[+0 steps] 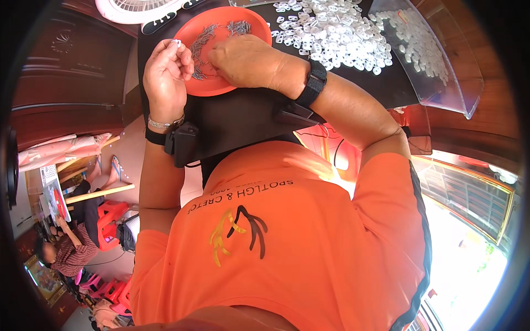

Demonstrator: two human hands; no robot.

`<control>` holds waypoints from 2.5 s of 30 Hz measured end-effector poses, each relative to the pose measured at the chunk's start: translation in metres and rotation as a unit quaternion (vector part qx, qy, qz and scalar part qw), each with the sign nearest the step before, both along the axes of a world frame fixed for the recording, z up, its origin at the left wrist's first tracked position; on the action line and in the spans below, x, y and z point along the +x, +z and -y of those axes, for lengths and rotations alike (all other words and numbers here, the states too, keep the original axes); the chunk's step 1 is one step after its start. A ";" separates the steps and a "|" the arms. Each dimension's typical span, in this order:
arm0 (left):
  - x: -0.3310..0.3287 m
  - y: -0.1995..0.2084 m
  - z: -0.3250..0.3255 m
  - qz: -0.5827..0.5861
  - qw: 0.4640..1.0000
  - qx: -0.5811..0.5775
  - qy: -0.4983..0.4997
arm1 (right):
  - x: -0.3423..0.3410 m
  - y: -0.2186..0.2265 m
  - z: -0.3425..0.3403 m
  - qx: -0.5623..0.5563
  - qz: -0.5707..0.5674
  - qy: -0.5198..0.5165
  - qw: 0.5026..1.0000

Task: The person is manually assembling small white plastic components by inserting tiny metal pieces into them.

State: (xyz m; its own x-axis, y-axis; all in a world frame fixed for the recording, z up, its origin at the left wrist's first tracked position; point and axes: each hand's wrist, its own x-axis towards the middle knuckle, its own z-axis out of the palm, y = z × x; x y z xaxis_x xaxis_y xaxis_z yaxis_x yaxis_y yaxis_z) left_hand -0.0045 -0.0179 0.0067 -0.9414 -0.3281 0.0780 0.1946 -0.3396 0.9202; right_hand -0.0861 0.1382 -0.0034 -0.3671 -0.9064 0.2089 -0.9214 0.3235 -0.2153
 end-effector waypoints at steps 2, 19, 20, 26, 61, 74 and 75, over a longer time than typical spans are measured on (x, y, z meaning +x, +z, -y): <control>0.000 0.000 0.002 0.000 1.000 0.001 0.000 | -0.004 0.000 -0.001 -0.037 0.081 0.016 0.996; 0.003 0.002 -0.006 0.053 0.988 -0.132 -0.067 | -0.034 0.013 -0.006 -0.254 0.578 0.024 0.775; 0.004 0.003 -0.008 0.065 0.985 -0.147 -0.067 | -0.033 0.014 -0.006 -0.274 0.590 0.032 0.759; 0.006 0.006 -0.016 0.055 0.987 -0.136 -0.061 | -0.028 0.021 -0.006 -0.309 0.597 0.040 0.739; 0.007 -0.001 -0.016 0.022 0.981 -0.183 -0.061 | -0.017 0.023 -0.003 -0.324 0.525 0.033 0.786; 0.007 -0.003 -0.021 0.020 0.985 -0.167 -0.032 | -0.016 0.022 -0.002 -0.309 0.486 0.032 0.817; 0.006 -0.002 -0.020 0.025 0.985 -0.165 -0.033 | -0.017 0.022 -0.002 -0.313 0.487 0.032 0.815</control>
State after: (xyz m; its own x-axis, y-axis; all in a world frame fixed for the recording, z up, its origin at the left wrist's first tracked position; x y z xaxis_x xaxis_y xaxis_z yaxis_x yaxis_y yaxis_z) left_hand 0.0014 0.0021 0.0044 -0.9651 -0.2312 0.1230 0.1334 -0.0299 0.9906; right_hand -0.1030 0.1401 0.0182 -0.5917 -0.7580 0.2745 -0.2244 -0.1722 -0.9592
